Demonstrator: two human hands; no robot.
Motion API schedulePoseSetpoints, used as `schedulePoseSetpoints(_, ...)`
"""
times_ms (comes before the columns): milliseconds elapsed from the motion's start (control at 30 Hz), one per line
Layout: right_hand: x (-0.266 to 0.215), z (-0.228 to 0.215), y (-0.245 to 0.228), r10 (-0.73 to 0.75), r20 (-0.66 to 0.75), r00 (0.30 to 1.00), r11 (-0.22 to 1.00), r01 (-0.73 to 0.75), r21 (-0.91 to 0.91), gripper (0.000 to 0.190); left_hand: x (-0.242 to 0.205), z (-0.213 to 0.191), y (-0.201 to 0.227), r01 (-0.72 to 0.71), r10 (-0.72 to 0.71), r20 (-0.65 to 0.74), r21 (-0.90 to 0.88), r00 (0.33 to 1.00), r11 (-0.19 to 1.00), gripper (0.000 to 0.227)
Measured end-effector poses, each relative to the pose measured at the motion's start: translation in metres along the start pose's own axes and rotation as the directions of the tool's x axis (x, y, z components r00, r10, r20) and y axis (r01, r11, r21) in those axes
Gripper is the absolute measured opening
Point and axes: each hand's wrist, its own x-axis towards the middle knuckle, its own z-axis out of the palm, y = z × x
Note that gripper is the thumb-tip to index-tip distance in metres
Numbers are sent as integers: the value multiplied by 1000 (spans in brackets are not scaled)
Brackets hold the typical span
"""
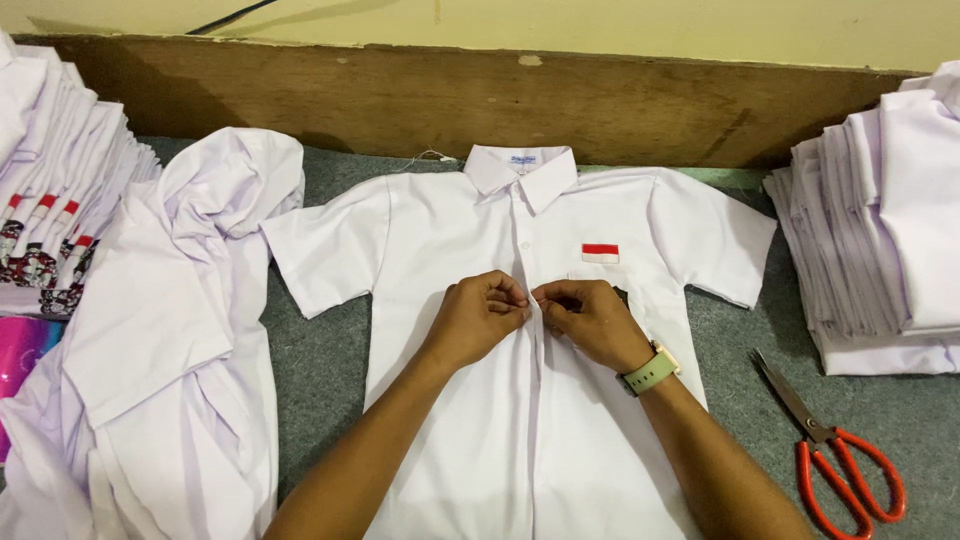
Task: Buttoning and folding a white short-sleeved school shirt on a factory workbench
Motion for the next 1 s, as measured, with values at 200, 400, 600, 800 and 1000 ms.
schedulePoseSetpoints(200, 1, 4, 11, -55, -10, 998, 998, 55, -8, 24, -7, -2, 24, 68, -68, -14, -20, 998, 997, 20)
schedulePoseSetpoints(400, 2, 7, 9, -117, -24, 993, 993, 117, -19, 26, 2, -1, 8, 93, -93, -34, -11, 995, 996, 20)
schedulePoseSetpoints(600, 3, 5, 9, -141, -11, 990, 990, 140, -14, 27, 1, 0, 8, 119, -119, -42, -3, 992, 993, 18)
schedulePoseSetpoints(800, 0, 5, 8, -160, -32, 987, 983, 157, -92, 27, 3, 0, 7, 123, -122, -22, 24, 992, 992, 18)
schedulePoseSetpoints(1000, -1, 8, 11, -170, -42, 985, 966, 158, -206, 22, 5, 2, 8, 120, -119, -13, 35, 993, 992, 19)
